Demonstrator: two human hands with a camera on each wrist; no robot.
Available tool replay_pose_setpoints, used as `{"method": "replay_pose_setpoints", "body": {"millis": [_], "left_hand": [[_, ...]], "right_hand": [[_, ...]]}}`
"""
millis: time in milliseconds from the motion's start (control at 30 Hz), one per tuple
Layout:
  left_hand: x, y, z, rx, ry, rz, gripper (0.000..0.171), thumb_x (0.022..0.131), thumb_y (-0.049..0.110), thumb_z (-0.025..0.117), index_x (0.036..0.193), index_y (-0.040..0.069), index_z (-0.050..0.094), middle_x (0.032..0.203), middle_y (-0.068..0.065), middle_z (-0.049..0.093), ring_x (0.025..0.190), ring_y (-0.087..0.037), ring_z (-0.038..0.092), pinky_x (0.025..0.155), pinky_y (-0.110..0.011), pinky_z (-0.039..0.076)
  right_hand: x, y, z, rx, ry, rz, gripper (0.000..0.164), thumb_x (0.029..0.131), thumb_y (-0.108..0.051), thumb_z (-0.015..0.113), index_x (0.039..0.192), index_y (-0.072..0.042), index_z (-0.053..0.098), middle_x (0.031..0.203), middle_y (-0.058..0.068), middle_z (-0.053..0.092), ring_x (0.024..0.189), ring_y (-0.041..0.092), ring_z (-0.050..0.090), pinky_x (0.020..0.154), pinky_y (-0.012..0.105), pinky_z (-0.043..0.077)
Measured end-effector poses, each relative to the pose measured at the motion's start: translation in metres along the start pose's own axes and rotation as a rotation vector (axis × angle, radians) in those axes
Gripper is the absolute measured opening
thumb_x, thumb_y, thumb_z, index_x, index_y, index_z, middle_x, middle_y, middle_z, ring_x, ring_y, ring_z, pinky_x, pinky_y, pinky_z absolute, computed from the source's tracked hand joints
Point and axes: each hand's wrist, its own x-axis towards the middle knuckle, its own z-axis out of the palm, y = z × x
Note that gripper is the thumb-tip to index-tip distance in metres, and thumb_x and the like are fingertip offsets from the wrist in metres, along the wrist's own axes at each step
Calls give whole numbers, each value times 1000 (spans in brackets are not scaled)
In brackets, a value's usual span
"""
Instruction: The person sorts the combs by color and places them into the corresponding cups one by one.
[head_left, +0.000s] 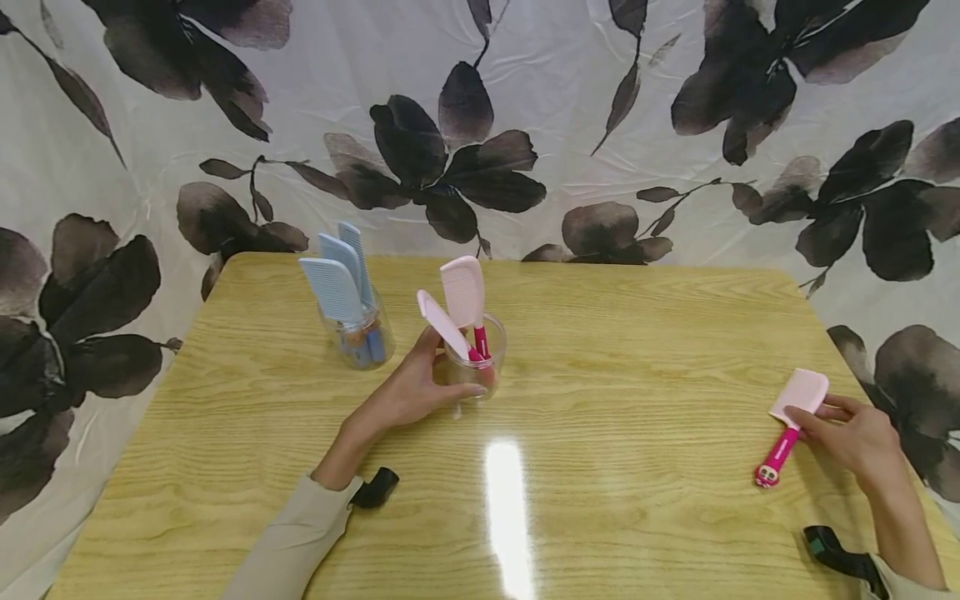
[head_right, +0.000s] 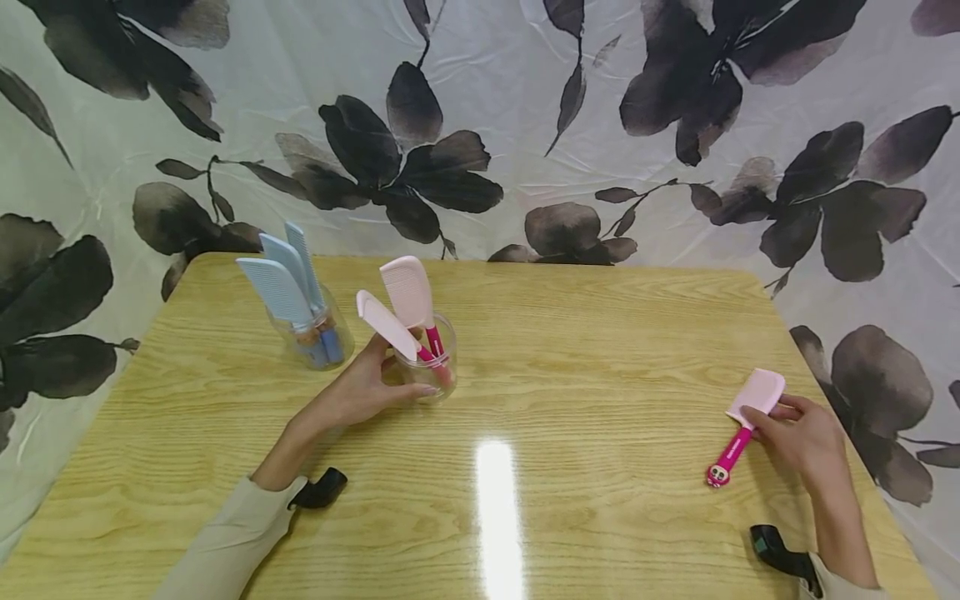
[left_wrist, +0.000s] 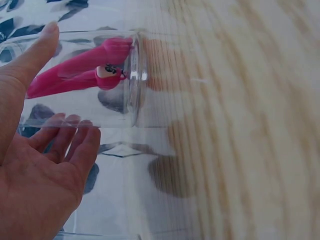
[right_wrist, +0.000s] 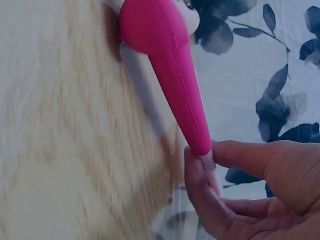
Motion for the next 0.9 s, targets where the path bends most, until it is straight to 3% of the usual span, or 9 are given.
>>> {"method": "replay_pose_setpoints", "body": {"millis": [67,167,267,500,900], "left_hand": [[0,0,0,-2,0,0,100,83,14,88,159,10,23,154,-15,38,144,-29,37,118,-53,36],[0,0,0,-3,-2,0,100,84,13,88,160,11,22,155,-13,37,146,-29,36,118,-53,36],[0,1,0,0,-3,-2,101,84,11,87,160,11,22,156,-13,37,146,-29,35,118,-53,35],[-1,3,0,6,-6,-8,102,84,10,87,160,10,20,159,-12,33,149,-31,32,119,-54,35],[-1,1,0,9,-9,-11,102,84,14,88,161,12,20,159,-11,34,148,-31,33,119,-54,34]], "right_hand": [[0,-3,2,69,24,-24,72,98,-31,71,134,24,43,85,6,66,64,-8,53,54,16,50],[-2,-10,4,179,33,-37,69,99,-28,70,137,22,41,80,-19,56,60,-7,58,55,17,54],[-3,-17,4,259,41,-46,70,99,-25,69,140,22,37,78,-30,50,59,-3,63,56,19,57],[0,-37,0,268,25,-43,74,99,-32,69,144,16,35,84,-32,49,65,-6,62,60,15,56],[4,-75,7,377,35,-137,57,98,-28,72,136,3,43,101,-13,52,73,-8,63,64,19,59]]}}
